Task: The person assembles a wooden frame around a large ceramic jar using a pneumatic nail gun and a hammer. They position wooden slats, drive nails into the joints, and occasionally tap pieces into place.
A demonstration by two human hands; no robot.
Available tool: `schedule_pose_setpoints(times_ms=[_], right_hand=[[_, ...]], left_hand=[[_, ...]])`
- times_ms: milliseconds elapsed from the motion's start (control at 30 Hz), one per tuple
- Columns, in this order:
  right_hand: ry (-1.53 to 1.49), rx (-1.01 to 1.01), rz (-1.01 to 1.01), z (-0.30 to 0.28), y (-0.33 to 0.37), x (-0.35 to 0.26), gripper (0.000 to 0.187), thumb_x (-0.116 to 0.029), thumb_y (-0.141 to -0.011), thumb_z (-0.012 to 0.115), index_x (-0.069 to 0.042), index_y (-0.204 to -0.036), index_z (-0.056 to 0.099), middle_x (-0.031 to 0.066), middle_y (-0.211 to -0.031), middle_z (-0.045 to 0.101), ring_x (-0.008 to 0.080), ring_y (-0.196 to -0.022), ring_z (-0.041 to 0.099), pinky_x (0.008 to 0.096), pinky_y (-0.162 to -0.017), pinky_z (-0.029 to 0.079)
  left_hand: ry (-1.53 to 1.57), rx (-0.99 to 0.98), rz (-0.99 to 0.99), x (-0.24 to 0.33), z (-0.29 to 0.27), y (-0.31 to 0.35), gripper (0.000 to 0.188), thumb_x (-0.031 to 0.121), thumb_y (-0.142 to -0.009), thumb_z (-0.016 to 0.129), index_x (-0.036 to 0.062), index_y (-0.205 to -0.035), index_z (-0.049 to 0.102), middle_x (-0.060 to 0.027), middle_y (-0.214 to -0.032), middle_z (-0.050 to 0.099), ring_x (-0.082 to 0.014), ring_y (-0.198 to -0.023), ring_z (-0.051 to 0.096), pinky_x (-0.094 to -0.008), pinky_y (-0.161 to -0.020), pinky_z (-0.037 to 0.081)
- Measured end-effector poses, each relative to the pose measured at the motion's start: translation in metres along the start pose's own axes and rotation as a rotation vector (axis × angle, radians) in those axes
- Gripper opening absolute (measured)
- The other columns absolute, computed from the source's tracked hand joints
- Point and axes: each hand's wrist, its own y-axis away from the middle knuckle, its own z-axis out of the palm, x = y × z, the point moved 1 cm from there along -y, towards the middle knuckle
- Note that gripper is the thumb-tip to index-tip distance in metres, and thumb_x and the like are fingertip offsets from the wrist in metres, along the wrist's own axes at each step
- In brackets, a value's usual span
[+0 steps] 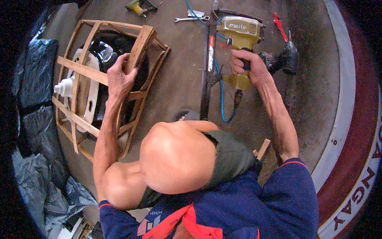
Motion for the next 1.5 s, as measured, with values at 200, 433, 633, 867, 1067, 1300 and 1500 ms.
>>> schedule_pose_setpoints(times_ms=[200, 433, 633, 867, 1067, 1300, 1500], right_hand=[[-0.203, -0.143, -0.14, -0.005, -0.016, 0.017, 0.053, -0.024, -0.099, 0.058, 0.004, -0.144, 0.052, -0.0082, -0.06, 0.035, 0.0068, -0.048, 0.035, 0.0281, -0.054, 0.037], [-0.471, -0.411, -0.304, -0.018, -0.036, 0.04, 0.055, -0.021, -0.099, 0.054, 0.005, -0.147, 0.048, -0.0084, -0.058, 0.036, 0.006, -0.045, 0.036, 0.028, -0.054, 0.038], [-0.43, -0.295, -0.29, -0.025, -0.029, 0.043, 0.056, -0.021, -0.098, 0.055, 0.006, -0.147, 0.047, -0.0081, -0.057, 0.038, 0.0056, -0.045, 0.036, 0.0271, -0.053, 0.037], [-0.344, -0.244, -0.274, -0.012, -0.026, 0.044, 0.055, -0.022, -0.1, 0.055, 0.005, -0.147, 0.047, -0.0071, -0.057, 0.036, 0.0064, -0.045, 0.036, 0.0275, -0.053, 0.036], [-0.254, -0.188, -0.24, -0.013, -0.023, 0.041, 0.054, -0.025, -0.098, 0.058, 0.003, -0.144, 0.051, -0.0073, -0.058, 0.035, 0.0068, -0.044, 0.035, 0.0282, -0.053, 0.037], [-0.183, -0.135, -0.213, -0.009, -0.025, 0.034, 0.053, -0.027, -0.097, 0.06, 0.003, -0.14, 0.053, -0.0073, -0.058, 0.036, 0.0075, -0.045, 0.036, 0.0287, -0.054, 0.037], [-0.056, -0.051, -0.187, 0.003, -0.021, 0.019, 0.055, -0.026, -0.097, 0.059, 0.004, -0.142, 0.051, -0.007, -0.058, 0.036, 0.0068, -0.044, 0.036, 0.0273, -0.053, 0.035]], left_hand=[[0.037, -0.08, -0.11, -0.008, -0.004, -0.005, 0.055, 0.012, -0.078, 0.08, 0.0046, -0.13, 0.065, -0.0168, -0.1, 0.076, -0.0219, -0.091, 0.074, -0.0349, -0.084, 0.058], [0.056, -0.147, -0.113, -0.004, -0.007, -0.004, 0.055, 0.01, -0.075, 0.08, 0.0041, -0.128, 0.067, -0.0155, -0.101, 0.076, -0.0213, -0.091, 0.074, -0.0341, -0.085, 0.058], [0.128, -0.146, -0.075, 0.001, -0.001, -0.018, 0.062, 0.012, -0.076, 0.085, 0.0024, -0.134, 0.064, -0.013, -0.111, 0.075, -0.0205, -0.096, 0.072, -0.035, -0.089, 0.057], [0.404, -0.268, -0.322, -0.001, 0.013, -0.075, 0.054, 0.019, -0.075, 0.09, -0.0036, -0.121, 0.072, -0.0124, -0.104, 0.075, -0.0184, -0.09, 0.07, -0.0326, -0.081, 0.057], [0.674, -0.289, -0.438, -0.004, 0.021, -0.081, 0.047, 0.008, -0.075, 0.087, -0.0033, -0.118, 0.072, -0.0088, -0.098, 0.073, -0.0156, -0.088, 0.067, -0.0301, -0.078, 0.056], [0.509, -0.209, -0.328, -0.003, 0.028, -0.079, 0.045, 0.012, -0.076, 0.082, -0.0015, -0.118, 0.074, -0.0095, -0.099, 0.076, -0.0156, -0.089, 0.07, -0.0302, -0.083, 0.057], [0.275, -0.067, -0.202, 0.0, 0.024, -0.073, 0.043, 0.017, -0.084, 0.08, -0.0032, -0.121, 0.071, -0.0112, -0.108, 0.077, -0.0159, -0.096, 0.072, -0.0296, -0.088, 0.056]])
